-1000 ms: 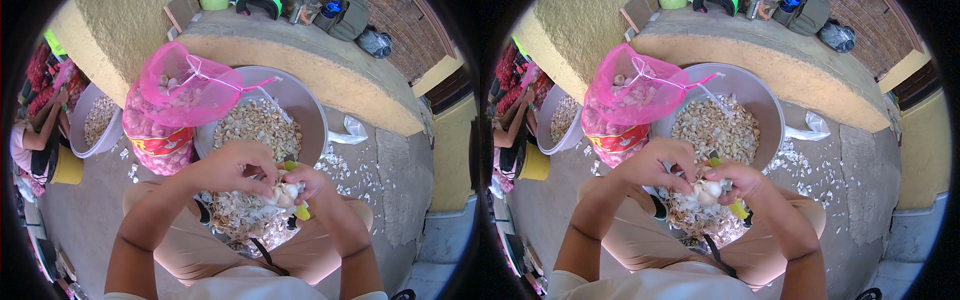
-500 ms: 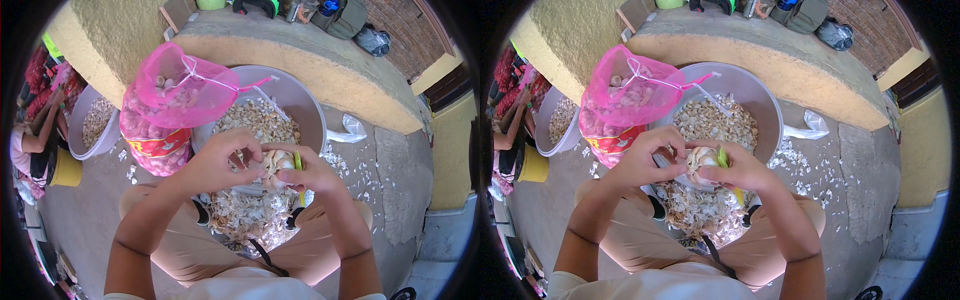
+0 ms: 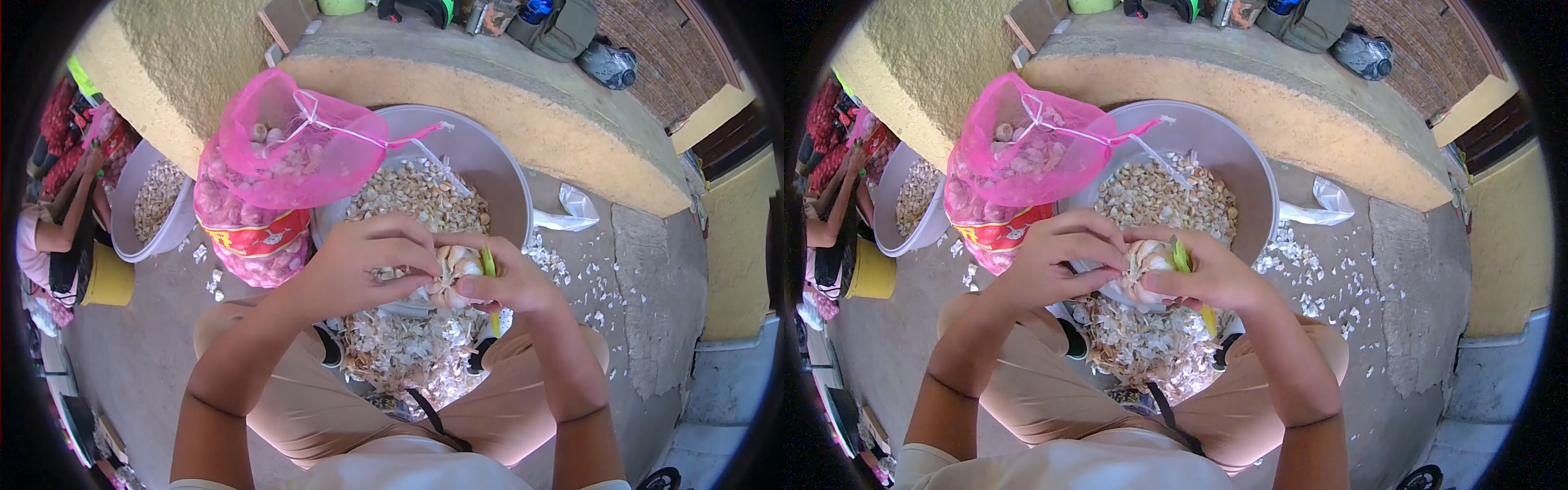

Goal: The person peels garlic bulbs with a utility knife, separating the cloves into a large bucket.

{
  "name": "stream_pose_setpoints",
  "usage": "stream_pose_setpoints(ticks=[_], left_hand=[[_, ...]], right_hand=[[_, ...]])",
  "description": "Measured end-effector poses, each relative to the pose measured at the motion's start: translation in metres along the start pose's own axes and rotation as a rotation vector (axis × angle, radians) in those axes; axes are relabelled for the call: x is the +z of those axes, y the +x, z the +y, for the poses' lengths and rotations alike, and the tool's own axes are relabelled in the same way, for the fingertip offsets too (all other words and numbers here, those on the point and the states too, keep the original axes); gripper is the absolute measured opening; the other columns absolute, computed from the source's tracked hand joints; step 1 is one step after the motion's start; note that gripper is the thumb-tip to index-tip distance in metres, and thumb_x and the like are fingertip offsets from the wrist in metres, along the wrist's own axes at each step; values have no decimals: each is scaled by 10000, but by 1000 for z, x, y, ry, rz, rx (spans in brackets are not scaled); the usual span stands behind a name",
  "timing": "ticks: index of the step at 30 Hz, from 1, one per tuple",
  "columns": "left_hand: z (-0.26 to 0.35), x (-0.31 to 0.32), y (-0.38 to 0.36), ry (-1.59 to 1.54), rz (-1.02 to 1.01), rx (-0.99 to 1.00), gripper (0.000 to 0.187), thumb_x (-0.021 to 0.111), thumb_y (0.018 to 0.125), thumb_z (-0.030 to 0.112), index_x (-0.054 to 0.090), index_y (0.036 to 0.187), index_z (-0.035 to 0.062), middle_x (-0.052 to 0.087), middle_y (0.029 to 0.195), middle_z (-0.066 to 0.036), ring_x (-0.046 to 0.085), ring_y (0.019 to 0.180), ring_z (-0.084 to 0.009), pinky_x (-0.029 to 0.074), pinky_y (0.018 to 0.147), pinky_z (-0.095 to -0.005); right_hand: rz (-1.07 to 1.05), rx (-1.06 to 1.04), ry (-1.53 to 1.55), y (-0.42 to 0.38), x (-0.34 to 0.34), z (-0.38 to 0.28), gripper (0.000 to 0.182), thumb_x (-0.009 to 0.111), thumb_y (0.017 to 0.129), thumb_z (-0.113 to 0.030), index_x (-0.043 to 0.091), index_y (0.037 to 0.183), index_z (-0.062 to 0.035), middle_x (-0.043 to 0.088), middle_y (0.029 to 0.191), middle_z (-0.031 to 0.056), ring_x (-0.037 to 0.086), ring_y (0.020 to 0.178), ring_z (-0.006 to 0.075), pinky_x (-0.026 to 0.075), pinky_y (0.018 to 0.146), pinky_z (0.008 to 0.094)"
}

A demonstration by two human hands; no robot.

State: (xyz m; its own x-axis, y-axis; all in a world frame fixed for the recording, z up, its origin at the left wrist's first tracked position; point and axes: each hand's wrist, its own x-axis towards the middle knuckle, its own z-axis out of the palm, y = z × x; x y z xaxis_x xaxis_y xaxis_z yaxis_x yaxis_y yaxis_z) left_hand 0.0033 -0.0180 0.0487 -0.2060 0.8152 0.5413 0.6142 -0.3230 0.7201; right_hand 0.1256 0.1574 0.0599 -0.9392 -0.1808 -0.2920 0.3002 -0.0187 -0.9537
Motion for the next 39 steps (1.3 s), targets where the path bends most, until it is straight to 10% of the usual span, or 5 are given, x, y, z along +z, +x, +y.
stream_pose_setpoints(ticks=[16, 25, 29, 39], left_hand=[[-2, 6, -8, 244, -32, -172, 166, 523, 765, 33, 471, 922, 37, 469, 856, -108, 522, 751, -304, 430, 651, -353], [-10, -8, -21, -24, -363, -350, 138, 469, 827, 107, 459, 933, 18, 484, 883, -125, 523, 784, -243, 430, 674, -331], [-2, -11, -18, -430, 2, -679, 281, 456, 872, 226, 461, 1036, -2, 505, 970, -102, 519, 797, -161, 447, 651, -277], [-2, 4, -15, -614, -133, -802, 445, 503, 848, 358, 461, 1142, 27, 554, 830, -55, 520, 628, -88, 433, 517, -214]], right_hand=[[-83, -7, 622, 12, -2, 20, 644, 640, 722, -263, 352, 1236, -3, 559, 798, 87, 424, 429, 41, 281, 323, 128], [-74, -116, 102, 6, 2, 5, 619, 646, 679, -228, 421, 1224, -42, 561, 789, 20, 395, 424, 18, 312, 361, 136], [-98, -80, 45, 4, 1, -1, 628, 652, 676, -211, 416, 1229, -34, 561, 925, 51, 517, 612, 64, 429, 538, 174], [2, -222, 36, 9, 12, 4, 679, 678, 644, -122, 383, 1244, -5, 461, 1190, 114, 440, 1097, 179, 320, 940, 301]])
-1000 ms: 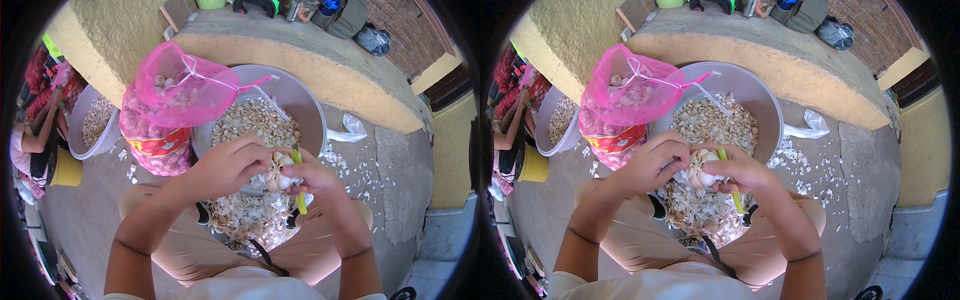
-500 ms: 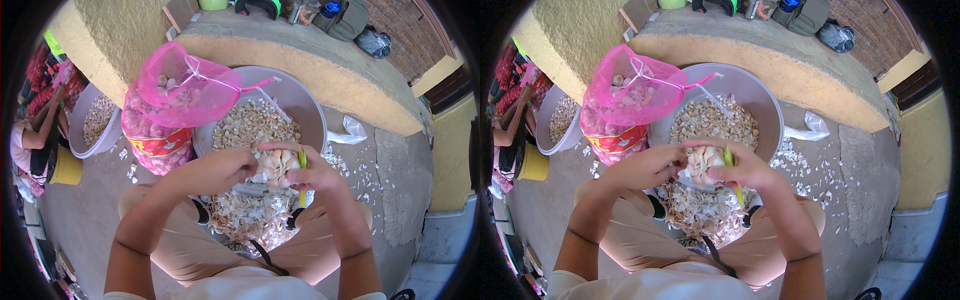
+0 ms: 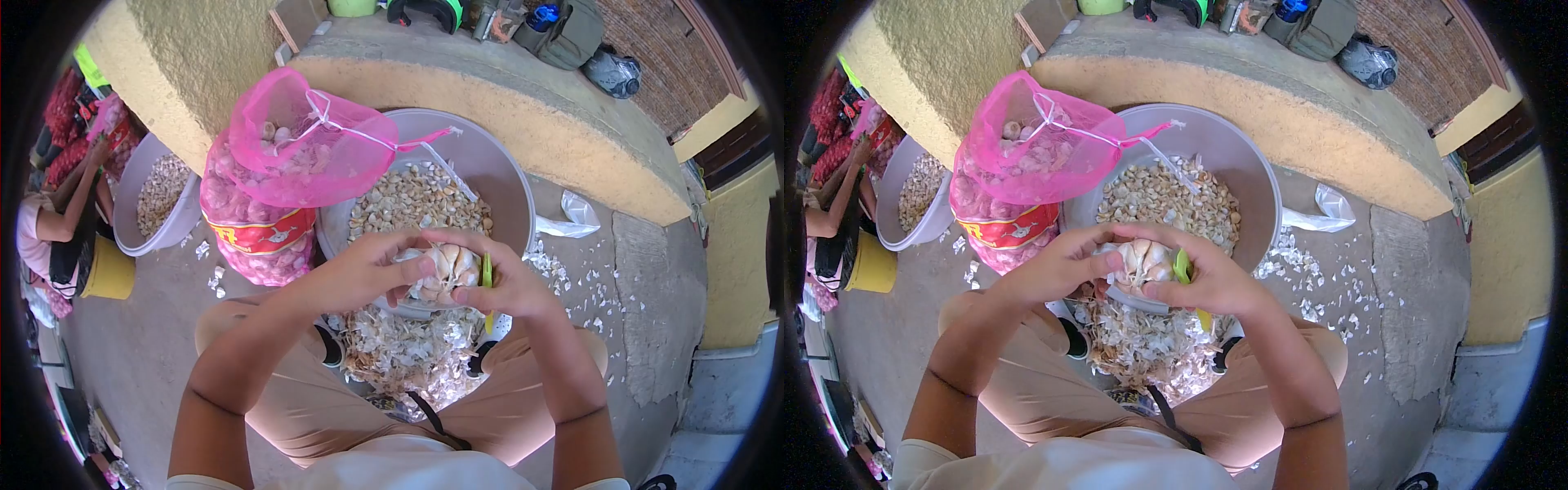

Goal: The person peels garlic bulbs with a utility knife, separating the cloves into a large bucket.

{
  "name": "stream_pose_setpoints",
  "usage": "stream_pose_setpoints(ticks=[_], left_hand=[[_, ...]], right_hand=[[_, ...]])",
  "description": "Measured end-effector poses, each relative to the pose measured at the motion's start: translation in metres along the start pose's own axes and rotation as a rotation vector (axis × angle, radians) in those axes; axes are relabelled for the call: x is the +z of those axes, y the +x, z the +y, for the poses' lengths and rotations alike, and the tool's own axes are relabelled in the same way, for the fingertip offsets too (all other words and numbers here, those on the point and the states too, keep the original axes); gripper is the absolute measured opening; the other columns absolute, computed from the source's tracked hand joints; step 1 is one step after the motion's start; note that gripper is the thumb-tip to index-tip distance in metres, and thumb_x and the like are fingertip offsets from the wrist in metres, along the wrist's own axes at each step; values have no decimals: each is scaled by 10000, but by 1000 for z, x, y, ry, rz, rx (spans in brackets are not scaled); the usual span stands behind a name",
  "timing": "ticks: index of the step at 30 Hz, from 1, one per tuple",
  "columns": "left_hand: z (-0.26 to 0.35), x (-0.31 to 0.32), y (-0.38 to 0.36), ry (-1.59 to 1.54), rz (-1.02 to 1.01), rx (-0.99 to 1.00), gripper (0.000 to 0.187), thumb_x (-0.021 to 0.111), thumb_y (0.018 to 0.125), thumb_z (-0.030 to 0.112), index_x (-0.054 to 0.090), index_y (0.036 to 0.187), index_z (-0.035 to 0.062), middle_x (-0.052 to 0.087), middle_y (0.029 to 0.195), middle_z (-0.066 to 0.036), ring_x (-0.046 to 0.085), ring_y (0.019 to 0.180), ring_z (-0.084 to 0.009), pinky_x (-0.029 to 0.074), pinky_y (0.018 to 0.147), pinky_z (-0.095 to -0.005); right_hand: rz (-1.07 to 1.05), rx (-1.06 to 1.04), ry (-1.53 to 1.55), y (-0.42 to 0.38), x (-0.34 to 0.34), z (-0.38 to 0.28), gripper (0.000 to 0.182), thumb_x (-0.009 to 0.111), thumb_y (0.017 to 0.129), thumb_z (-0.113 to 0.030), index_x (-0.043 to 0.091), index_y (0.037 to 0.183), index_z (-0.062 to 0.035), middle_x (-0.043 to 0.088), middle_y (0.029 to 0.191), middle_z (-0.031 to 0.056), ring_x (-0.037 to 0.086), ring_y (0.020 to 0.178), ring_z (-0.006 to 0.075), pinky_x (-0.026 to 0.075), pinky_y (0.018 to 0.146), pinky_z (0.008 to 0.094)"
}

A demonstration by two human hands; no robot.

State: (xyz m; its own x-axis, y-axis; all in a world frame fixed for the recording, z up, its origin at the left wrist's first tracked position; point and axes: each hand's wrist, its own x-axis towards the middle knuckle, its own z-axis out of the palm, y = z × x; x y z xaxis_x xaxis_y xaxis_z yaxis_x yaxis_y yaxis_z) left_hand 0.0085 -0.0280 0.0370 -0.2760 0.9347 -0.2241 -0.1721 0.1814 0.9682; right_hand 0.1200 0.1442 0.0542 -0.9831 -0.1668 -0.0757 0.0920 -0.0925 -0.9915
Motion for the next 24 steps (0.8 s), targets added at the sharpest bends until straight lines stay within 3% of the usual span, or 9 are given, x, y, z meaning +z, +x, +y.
stream_pose_setpoints(ticks=[5, 7, 9, 11, 13, 17, 20, 23, 24], left_hand=[[3, -1, 0, 156, 84, 114, 363, 498, 859, 323, 500, 1073, 29, 543, 781, -32, 503, 600, -75, 430, 498, -218], [1, -3, 1, 45, 69, 100, 308, 490, 866, 300, 516, 1006, 27, 527, 755, -24, 500, 605, -73, 437, 501, -220], [-1, -5, 2, -8, 53, 124, 268, 481, 873, 277, 526, 941, 21, 512, 732, -19, 498, 613, -71, 442, 504, -222], [-1, -6, 2, -4, 35, 185, 249, 469, 880, 254, 531, 877, 13, 498, 711, -16, 497, 626, -69, 447, 506, -223], [-3, -10, 5, 144, 62, 172, 242, 468, 880, 239, 534, 848, 8, 496, 705, -20, 498, 629, -69, 447, 497, -222], [-3, -9, 8, 315, 138, 225, 231, 482, 872, 221, 539, 804, 7, 488, 672, -25, 518, 579, -76, 439, 467, -218], [-19, -29, 15, 405, 528, 41, 230, 497, 863, 229, 549, 830, 7, 490, 651, -40, 542, 526, -104, 437, 457, -228], [-20, -43, 4, 286, 140, 102, 254, 526, 841, 257, 563, 893, 11, 530, 683, -76, 554, 487, -130, 441, 454, -245], [-17, -35, 2, 419, 4, -30, 277, 537, 828, 280, 570, 911, 18, 551, 724, -101, 571, 538, -164, 455, 500, -275]], right_hand=[[22, -30, -42, 1, 1, 1, 676, 691, 667, -144, 372, 1248, -6, 499, 1108, 102, 482, 1004, 157, 363, 878, 286], [43, -13, -62, 1, 0, 6, 671, 702, 673, -170, 379, 1237, -4, 535, 1022, 84, 538, 870, 127, 434, 767, 251], [27, 54, -44, -1, 2, -1, 596, 668, 705, -139, 400, 1227, -37, 526, 1052, 71, 530, 902, 128, 424, 795, 255], [16, 113, 16, -4, 0, -4, 550, 650, 722, -129, 416, 1214, -54, 532, 1014, 53, 526, 816, 108, 426, 718, 232], [4, 161, 124, -8, -2, -4, 528, 648, 726, -139, 428, 1198, -57, 554, 910, 29, 527, 611, 66, 442, 535, 184], [-26, 70, 180, -7, 0, 2, 531, 651, 719, -152, 431, 1194, -61, 549, 817, 16, 424, 444, 20, 331, 366, 145], [-61, -85, 216, -14, -10, 2, 521, 645, 719, -130, 434, 1190, -59, 549, 817, 25, 425, 451, 19, 330, 368, 147], [133, -198, 166, -18, -24, -4, 519, 644, 716, -112, 438, 1189, -62, 546, 789, 19, 402, 440, 13, 319, 361, 153], [210, -120, 131, -18, -25, -9, 520, 648, 714, -112, 441, 1189, -64, 546, 780, 15, 395, 437, 13, 316, 362, 156]])
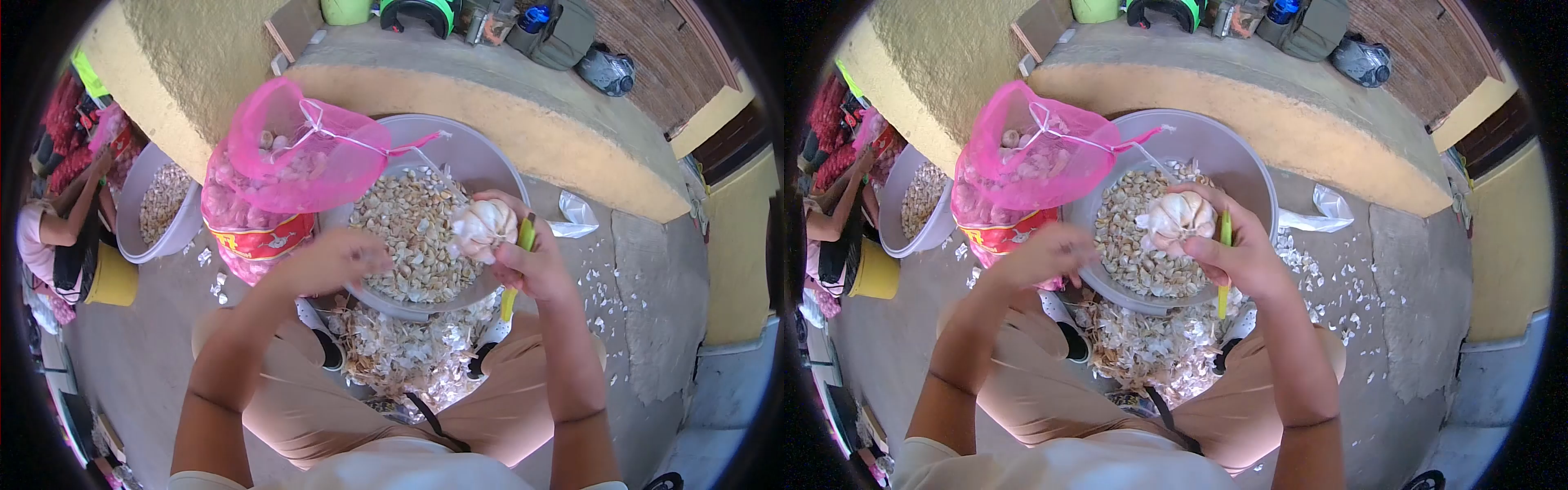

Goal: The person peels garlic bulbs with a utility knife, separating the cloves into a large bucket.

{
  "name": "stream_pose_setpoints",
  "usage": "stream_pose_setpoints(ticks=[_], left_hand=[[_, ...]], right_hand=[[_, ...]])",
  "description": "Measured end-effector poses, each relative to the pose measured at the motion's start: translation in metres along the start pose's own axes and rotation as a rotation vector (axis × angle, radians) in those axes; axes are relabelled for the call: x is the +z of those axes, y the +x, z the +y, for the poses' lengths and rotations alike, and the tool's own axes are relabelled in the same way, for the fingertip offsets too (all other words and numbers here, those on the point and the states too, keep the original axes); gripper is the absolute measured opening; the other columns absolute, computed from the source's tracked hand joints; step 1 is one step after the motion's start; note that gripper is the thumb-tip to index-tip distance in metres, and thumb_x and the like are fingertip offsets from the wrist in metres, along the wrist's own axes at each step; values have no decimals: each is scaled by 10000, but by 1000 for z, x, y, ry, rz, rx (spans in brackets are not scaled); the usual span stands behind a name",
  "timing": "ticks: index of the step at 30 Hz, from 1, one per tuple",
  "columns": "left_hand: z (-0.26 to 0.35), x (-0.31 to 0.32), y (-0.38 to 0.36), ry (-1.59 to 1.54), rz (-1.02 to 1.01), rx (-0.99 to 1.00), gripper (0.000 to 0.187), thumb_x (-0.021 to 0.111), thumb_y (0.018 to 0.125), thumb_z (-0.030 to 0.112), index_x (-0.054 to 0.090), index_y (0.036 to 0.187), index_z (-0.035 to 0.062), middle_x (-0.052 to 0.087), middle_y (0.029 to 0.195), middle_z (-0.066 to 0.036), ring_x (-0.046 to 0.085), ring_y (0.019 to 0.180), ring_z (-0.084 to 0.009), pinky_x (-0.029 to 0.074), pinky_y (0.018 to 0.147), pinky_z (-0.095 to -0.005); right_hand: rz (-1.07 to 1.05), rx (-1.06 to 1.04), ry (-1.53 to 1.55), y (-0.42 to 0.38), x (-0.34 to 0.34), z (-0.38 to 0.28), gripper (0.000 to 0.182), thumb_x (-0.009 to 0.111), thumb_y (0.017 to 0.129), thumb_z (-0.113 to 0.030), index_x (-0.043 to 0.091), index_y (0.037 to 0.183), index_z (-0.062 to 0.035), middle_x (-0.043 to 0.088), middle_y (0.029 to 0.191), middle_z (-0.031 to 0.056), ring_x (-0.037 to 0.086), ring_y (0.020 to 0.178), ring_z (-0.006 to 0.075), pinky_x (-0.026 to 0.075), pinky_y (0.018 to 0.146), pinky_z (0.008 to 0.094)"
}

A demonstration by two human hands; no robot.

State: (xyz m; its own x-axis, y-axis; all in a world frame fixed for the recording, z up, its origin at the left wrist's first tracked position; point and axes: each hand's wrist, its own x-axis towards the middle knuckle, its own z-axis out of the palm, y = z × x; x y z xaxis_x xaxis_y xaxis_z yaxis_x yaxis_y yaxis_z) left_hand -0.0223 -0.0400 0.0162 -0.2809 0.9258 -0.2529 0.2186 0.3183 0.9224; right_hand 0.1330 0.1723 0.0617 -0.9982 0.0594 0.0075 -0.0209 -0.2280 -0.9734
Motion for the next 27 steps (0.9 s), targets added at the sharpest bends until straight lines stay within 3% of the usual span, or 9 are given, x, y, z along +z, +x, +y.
stream_pose_setpoints(ticks=[1, 3, 6, 9, 12, 15, 18, 21, 27], left_hand=[[5, 12, -3, 128, -152, -102, 303, 548, 815, 303, 576, 929, 24, 573, 766, -126, 588, 588, -197, 469, 545, -304], [-9, 44, -4, 420, -390, 98, 347, 549, 795, 346, 583, 936, 31, 580, 826, -165, 591, 740, -266, 463, 664, -368], [9, 65, -11, 615, -723, -44, 394, 531, 798, 371, 555, 1014, 42, 582, 934, -141, 560, 838, -268, 434, 738, -363], [-12, 61, -1, 738, -425, 37, 404, 516, 796, 385, 555, 996, 37, 579, 961, -128, 561, 833, -267, 436, 728, -358], [-15, 46, 13, 737, 40, 145, 322, 479, 839, 313, 542, 896, 2, 578, 787, -136, 579, 723, -266, 455, 658, -370], [17, 30, 9, 2, 304, 50, 292, 462, 860, 283, 525, 846, -2, 553, 723, -119, 553, 619, -199, 442, 581, -323], [20, 28, 9, -231, 439, 212, 292, 462, 868, 273, 504, 802, -8, 522, 678, -106, 515, 574, -145, 420, 537, -290], [21, 29, 11, 102, 380, 216, 279, 472, 868, 254, 500, 782, -11, 517, 644, -84, 515, 567, -137, 408, 512, -282], [18, 33, 19, -267, 416, 261, 256, 508, 846, 201, 499, 707, -13, 491, 581, -82, 512, 542, -134, 385, 492, -279]], right_hand=[[73, 74, -49, 1, 0, -2, 521, 651, 713, -113, 443, 1188, -67, 545, 771, 11, 387, 433, 12, 313, 362, 158], [63, 110, -154, 3, 5, 2, 502, 663, 723, -156, 462, 1177, -79, 542, 725, -7, 373, 429, 11, 305, 369, 158], [78, 165, -212, 6, 13, 6, 471, 655, 742, -184, 475, 1165, -83, 543, 706, -14, 376, 426, 13, 304, 372, 155], [82, 226, -178, 7, 17, 5, 453, 643, 758, -200, 477, 1162, -81, 547, 701, -11, 378, 424, 16, 304, 370, 156], [96, 231, -143, 10, 17, 13, 464, 639, 762, -208, 462, 1168, -72, 549, 704, -2, 383, 424, 20, 306, 368, 159], [140, 247, -124, 14, 16, 19, 480, 643, 759, -216, 443, 1164, -55, 544, 697, 8, 388, 424, 25, 309, 365, 163], [140, 244, -153, 17, 21, 26, 486, 649, 755, -227, 429, 1149, -44, 535, 687, 13, 391, 421, 29, 312, 361, 167], [107, 250, -168, 17, 28, 32, 482, 650, 756, -227, 420, 1138, -46, 531, 685, 18, 390, 411, 31, 312, 353, 170], [120, 260, 157, 20, 31, 33, 460, 606, 788, -168, 375, 1169, -52, 553, 719, 53, 362, 375, 36, 295, 333, 163]])
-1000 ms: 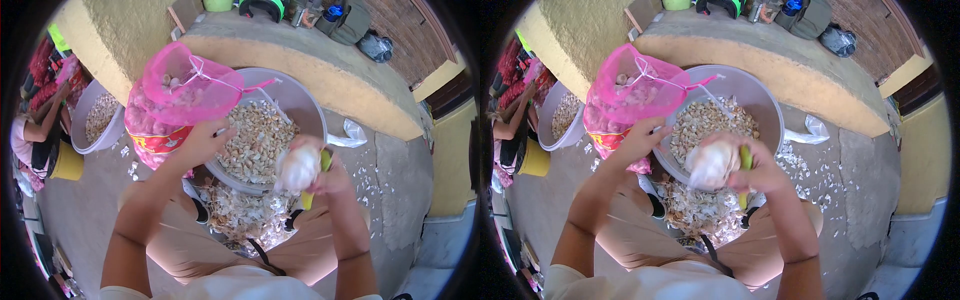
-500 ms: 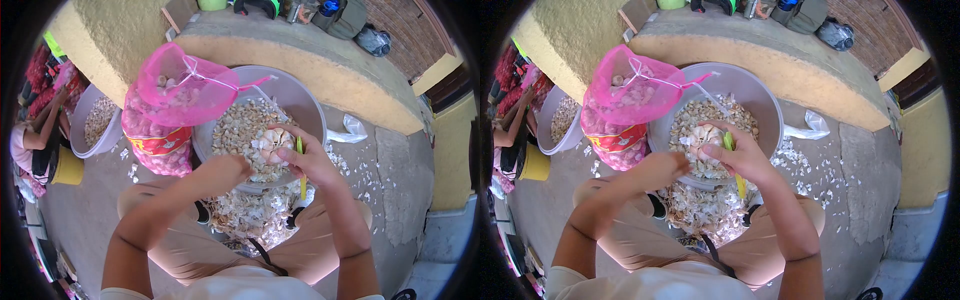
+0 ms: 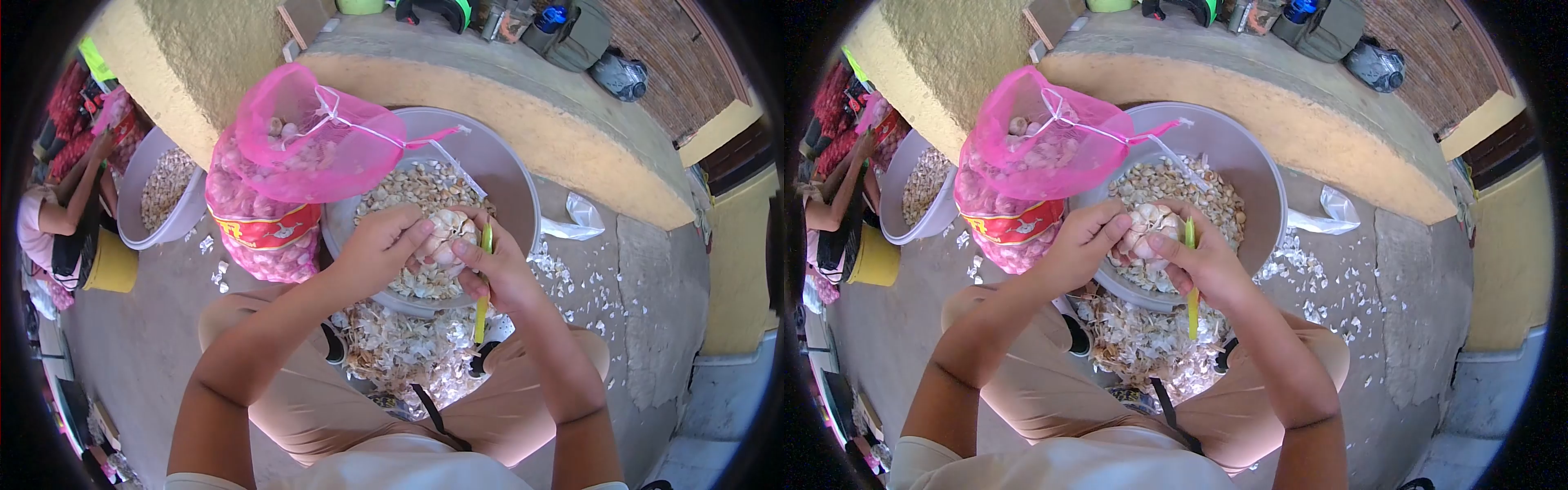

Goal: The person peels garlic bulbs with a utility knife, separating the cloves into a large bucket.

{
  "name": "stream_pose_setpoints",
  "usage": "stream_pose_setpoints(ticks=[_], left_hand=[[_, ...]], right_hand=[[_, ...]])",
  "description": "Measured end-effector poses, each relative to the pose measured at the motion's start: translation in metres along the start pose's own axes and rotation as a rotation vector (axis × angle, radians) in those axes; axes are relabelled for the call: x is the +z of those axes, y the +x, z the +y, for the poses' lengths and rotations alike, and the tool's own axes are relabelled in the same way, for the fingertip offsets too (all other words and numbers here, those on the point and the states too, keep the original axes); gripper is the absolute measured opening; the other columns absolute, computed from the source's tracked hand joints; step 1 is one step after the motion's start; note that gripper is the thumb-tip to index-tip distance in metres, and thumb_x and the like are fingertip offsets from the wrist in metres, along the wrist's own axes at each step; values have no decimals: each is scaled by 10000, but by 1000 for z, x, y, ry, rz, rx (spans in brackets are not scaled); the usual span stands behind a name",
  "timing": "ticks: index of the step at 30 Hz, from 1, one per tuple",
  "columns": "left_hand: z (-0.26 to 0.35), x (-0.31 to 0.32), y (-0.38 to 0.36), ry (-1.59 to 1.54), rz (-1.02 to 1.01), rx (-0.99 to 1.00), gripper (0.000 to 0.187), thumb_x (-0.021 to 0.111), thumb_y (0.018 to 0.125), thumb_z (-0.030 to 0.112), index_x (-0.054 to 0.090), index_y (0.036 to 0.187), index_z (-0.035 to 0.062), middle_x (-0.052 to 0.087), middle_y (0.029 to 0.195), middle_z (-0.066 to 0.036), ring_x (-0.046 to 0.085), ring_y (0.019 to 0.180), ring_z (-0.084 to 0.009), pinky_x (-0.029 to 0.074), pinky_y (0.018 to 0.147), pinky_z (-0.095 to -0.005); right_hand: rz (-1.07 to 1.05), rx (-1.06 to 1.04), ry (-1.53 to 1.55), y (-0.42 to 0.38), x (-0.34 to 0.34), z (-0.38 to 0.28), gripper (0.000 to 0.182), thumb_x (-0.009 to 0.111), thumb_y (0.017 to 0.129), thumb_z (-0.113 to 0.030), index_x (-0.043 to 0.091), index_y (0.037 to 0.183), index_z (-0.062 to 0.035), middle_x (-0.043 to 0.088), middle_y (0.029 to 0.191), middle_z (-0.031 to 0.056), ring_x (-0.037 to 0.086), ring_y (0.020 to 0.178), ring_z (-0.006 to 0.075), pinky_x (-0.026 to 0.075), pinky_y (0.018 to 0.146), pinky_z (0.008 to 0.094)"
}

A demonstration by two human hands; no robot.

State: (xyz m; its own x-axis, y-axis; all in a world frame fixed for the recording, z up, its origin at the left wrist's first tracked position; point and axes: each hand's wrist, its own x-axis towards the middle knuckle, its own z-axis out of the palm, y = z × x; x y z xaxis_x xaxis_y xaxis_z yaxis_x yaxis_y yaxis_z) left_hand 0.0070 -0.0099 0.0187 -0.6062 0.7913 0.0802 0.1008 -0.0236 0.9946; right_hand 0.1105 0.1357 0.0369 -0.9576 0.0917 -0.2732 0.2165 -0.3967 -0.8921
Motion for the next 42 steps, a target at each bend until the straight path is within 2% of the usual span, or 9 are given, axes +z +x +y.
stream_pose_setpoints(ticks=[3, 9, 14, 16, 19, 25, 28, 34, 42], left_hand=[[-11, -3, 5, 181, 206, 36, 190, 517, 818, 129, 495, 695, -15, 495, 594, -109, 508, 516, -193, 389, 494, -316], [-42, -15, 2, 637, 67, 166, 96, 518, 736, 79, 525, 717, -15, 496, 630, -174, 521, 602, -328, 411, 554, -376], [-65, -7, -16, 704, -600, 64, 179, 575, 698, 178, 566, 714, 1, 521, 598, -147, 552, 591, -304, 419, 560, -385], [-60, 12, -32, 627, -856, -200, 197, 580, 715, 196, 552, 742, 3, 543, 624, -133, 573, 623, -270, 419, 569, -389], [-65, 25, -45, 526, -1020, -61, 218, 583, 739, 217, 540, 798, 12, 546, 633, -125, 573, 633, -245, 422, 578, -384], [-63, 6, -11, 533, -558, 230, 301, 480, 829, 321, 532, 808, 26, 533, 630, -89, 561, 600, -196, 427, 546, -330], [-31, -5, 2, 28, -262, -374, 400, 390, 875, 391, 532, 833, 20, 549, 726, -77, 569, 639, -164, 449, 550, -302], [-9, 5, -4, -204, -143, -284, 439, 398, 868, 428, 483, 1015, 23, 553, 846, -91, 568, 626, -134, 475, 506, -252], [-7, 8, 0, -99, -21, -330, 349, 467, 861, 328, 494, 996, 7, 564, 651, -65, 520, 529, -90, 400, 415, -219]], right_hand=[[-45, 5, 117, 2, -3, 1, 464, 586, 799, -147, 350, 1188, -57, 575, 776, 88, 352, 366, 36, 288, 329, 158], [-204, -97, 333, -6, -13, 2, 478, 579, 801, -174, 332, 1194, -59, 585, 856, 163, 346, 357, 34, 297, 326, 165], [-109, -200, 216, -15, -30, -24, 452, 519, 838, -270, 342, 1176, -27, 588, 825, 189, 336, 334, 39, 296, 317, 165], [-73, -127, 161, -10, -31, -19, 417, 471, 861, -311, 378, 1138, -13, 587, 772, 167, 345, 327, 43, 288, 308, 152], [-96, -74, 151, -6, -27, -15, 391, 462, 866, -314, 409, 1110, -13, 578, 735, 133, 363, 339, 41, 285, 303, 145], [61, -84, -96, -6, -14, -14, 405, 532, 836, -293, 430, 1142, -47, 548, 725, 53, 401, 420, 39, 295, 324, 155], [116, -92, -273, -4, -11, -10, 426, 577, 811, -278, 436, 1159, -79, 538, 739, 33, 401, 447, 39, 305, 352, 165], [92, -146, -476, -3, -2, -2, 420, 593, 798, -251, 444, 1157, -92, 540, 777, 28, 423, 470, 55, 353, 424, 191], [260, -335, -770, 4, 10, 23, 401, 596, 786, -235, 461, 1122, -64, 581, 799, 108, 567, 633, 165, 444, 577, 282]])
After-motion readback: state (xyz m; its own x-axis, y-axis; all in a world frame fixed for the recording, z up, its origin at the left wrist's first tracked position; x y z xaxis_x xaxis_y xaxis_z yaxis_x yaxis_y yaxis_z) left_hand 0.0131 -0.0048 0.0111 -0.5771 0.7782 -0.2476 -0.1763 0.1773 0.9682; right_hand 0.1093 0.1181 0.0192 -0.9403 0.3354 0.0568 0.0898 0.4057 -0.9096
